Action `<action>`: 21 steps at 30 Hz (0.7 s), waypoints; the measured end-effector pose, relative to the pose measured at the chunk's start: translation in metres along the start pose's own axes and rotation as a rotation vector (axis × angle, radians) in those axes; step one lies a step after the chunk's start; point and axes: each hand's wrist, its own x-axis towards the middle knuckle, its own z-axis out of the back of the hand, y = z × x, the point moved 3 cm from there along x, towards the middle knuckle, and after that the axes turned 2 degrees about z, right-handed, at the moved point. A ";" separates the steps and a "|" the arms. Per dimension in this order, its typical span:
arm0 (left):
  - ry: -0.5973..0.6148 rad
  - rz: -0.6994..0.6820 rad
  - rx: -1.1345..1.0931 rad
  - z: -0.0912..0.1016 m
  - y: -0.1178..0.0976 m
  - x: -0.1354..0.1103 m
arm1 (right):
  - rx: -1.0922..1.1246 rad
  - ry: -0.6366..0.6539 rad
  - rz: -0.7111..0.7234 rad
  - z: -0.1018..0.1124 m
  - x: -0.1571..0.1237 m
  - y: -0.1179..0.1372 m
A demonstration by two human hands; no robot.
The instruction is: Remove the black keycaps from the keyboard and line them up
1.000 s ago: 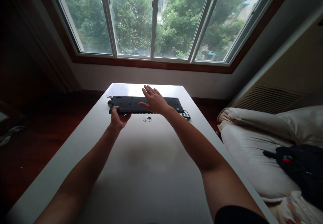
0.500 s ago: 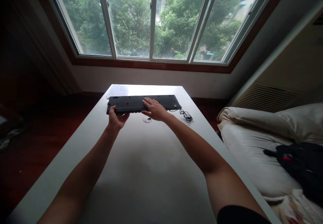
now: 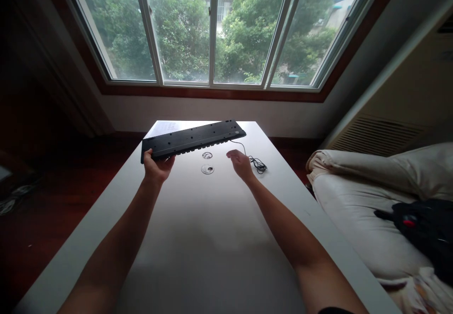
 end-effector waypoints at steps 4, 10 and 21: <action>0.038 0.010 0.010 -0.007 -0.001 -0.006 | 0.254 -0.208 -0.183 0.009 0.014 -0.031; 0.069 0.033 0.087 -0.008 -0.002 -0.005 | 0.327 -0.265 -0.008 0.021 0.032 -0.017; 0.022 -0.045 0.207 0.008 -0.019 0.004 | 0.173 -0.179 0.148 0.030 0.021 0.002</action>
